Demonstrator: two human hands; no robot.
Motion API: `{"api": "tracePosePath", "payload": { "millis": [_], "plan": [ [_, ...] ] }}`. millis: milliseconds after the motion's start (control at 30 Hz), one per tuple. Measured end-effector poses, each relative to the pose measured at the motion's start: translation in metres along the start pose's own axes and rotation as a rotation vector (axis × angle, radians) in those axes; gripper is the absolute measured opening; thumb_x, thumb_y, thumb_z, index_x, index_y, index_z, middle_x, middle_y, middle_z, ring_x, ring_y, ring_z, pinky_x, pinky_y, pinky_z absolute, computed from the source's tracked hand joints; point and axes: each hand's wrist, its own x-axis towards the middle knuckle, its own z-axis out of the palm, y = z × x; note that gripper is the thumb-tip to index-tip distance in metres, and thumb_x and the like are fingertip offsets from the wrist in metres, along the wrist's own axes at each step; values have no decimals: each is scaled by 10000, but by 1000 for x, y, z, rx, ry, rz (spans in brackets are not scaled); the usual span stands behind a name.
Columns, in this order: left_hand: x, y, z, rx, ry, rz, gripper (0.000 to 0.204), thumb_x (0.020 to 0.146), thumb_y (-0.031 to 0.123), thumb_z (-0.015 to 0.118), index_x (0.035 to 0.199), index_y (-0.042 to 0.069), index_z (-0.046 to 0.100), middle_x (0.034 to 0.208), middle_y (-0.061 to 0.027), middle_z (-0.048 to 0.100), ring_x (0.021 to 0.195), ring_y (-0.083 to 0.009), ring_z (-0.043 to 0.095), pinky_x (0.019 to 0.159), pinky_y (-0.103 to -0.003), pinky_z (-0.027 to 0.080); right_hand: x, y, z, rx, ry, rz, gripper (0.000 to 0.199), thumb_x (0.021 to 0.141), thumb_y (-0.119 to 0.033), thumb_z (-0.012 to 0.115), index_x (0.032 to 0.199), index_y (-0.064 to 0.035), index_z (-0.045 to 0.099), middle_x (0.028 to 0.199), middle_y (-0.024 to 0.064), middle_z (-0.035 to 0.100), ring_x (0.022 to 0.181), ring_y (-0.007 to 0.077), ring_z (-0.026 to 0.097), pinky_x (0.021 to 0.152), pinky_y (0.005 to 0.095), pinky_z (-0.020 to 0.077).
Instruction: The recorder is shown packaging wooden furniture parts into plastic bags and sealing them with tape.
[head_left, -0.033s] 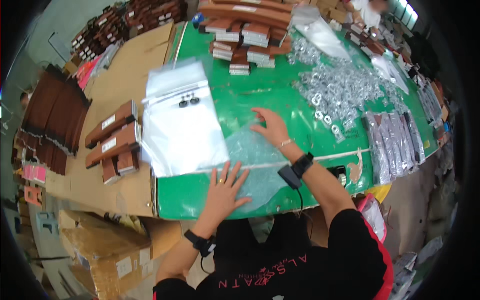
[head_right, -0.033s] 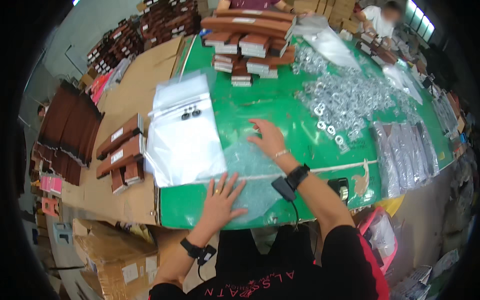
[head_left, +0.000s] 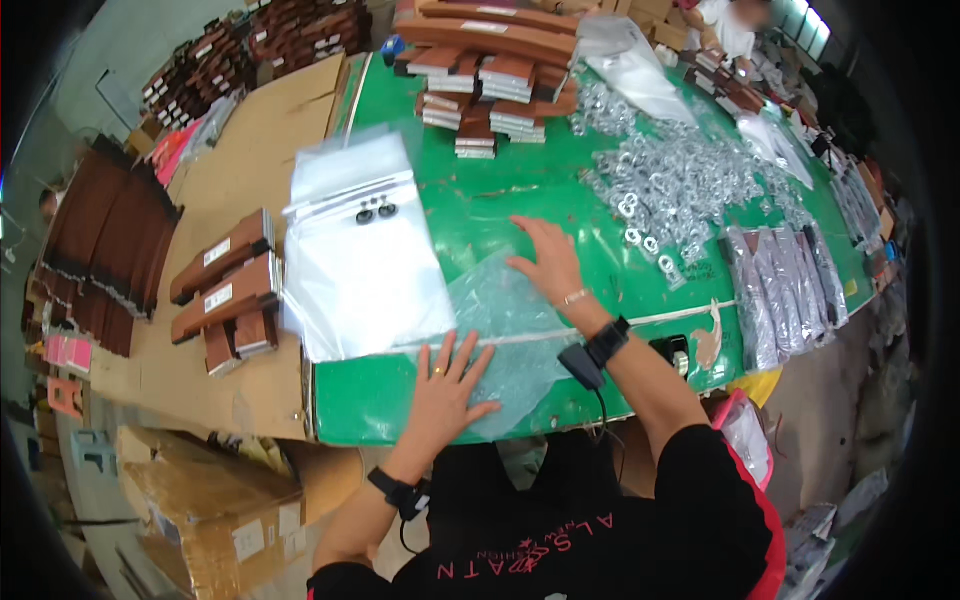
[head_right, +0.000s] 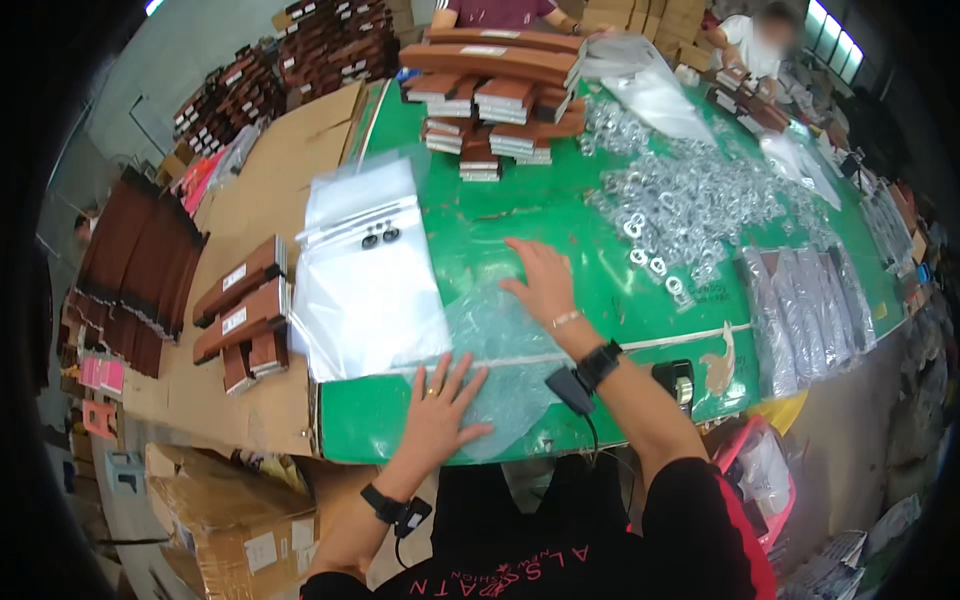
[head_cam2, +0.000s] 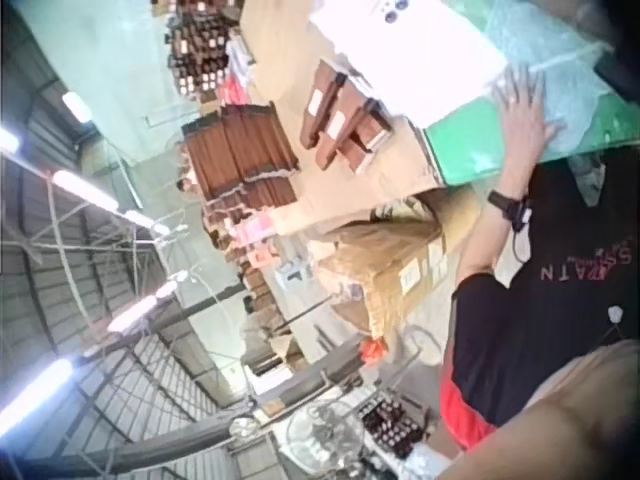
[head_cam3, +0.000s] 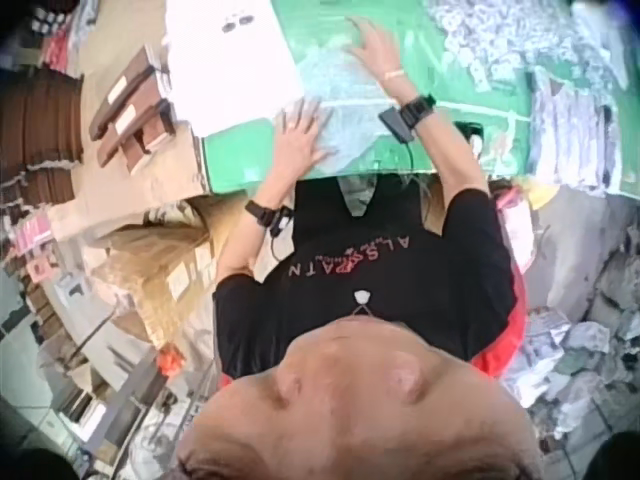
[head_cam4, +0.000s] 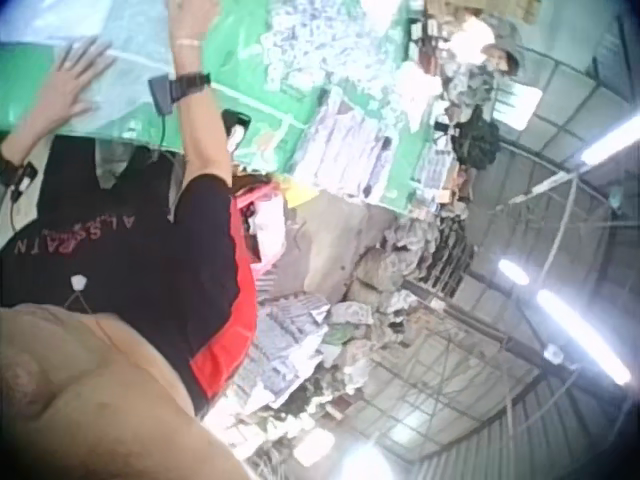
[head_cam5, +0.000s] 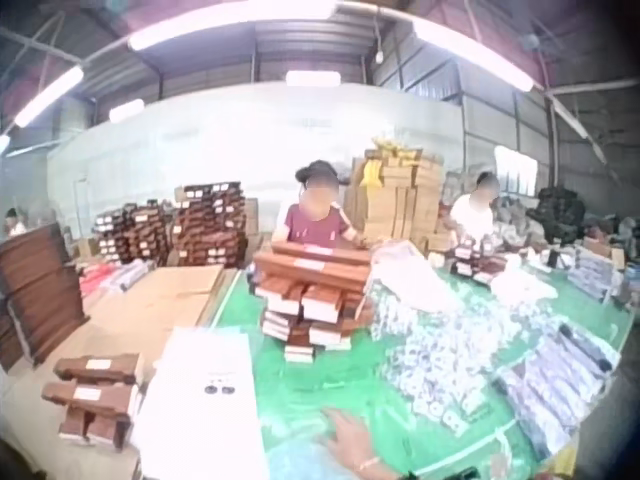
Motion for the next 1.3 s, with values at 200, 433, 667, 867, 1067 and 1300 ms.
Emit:
{"api": "tracePosePath", "payload": {
  "millis": [200, 433, 667, 867, 1067, 1300],
  "plan": [
    [-4, 4, 0, 54, 74, -15, 907, 780, 614, 696, 1548, 239, 395, 1629, -125, 286, 1501, -368, 244, 1166, -628, 210, -99, -67, -43, 0, -298, -196, 664, 729, -259, 816, 1332, -130, 569, 1344, 128, 577, 1298, 329, 496, 1090, 501, 367],
    [-10, -4, 23, -53, 221, -14, 882, 798, 613, 692, 1520, 180, 431, 1610, -136, 317, 1499, -367, 248, 1185, -613, 179, -82, -119, -55, -74, -343, -187, 611, 842, -285, 768, 1389, -101, 564, 1388, 155, 570, 1301, 329, 524, 1098, 459, 396],
    [-14, -8, 17, -342, 32, -115, 729, 832, 519, 707, 1394, 78, 557, 1543, -188, 400, 1492, -373, 257, 1215, -581, 121, 15, -281, 14, 738, -927, -205, 541, 891, -274, 747, 1355, -50, 581, 1159, 103, 694, 961, 174, 682, 900, 322, 525],
    [3, 7, 5, -167, 15, 37, 757, 938, 559, 540, 1519, 96, 394, 1622, -166, 277, 1520, -327, 198, 1233, -498, 156, 109, -252, 163, 325, -428, -495, 771, 746, -348, 824, 1391, -66, 510, 1288, 179, 620, 1165, 349, 607, 987, 421, 488],
    [-28, -27, 53, -313, 347, -13, 707, 967, 467, 504, 1562, 119, 348, 1616, -241, 252, 1499, -436, 211, 1196, -607, 151, 107, -359, 281, 51, -639, -515, 892, 511, -420, 935, 1273, -118, 582, 1194, 137, 620, 1148, 362, 566, 943, 514, 424],
    [-12, -17, 38, -377, 353, 113, 685, 992, 430, 481, 1570, 98, 323, 1617, -280, 222, 1500, -480, 179, 1199, -613, 142, 129, -335, 315, -189, -610, -527, 1055, 480, -461, 948, 1364, -91, 506, 1188, 130, 581, 1145, 306, 529, 949, 449, 391]
  ]
}}
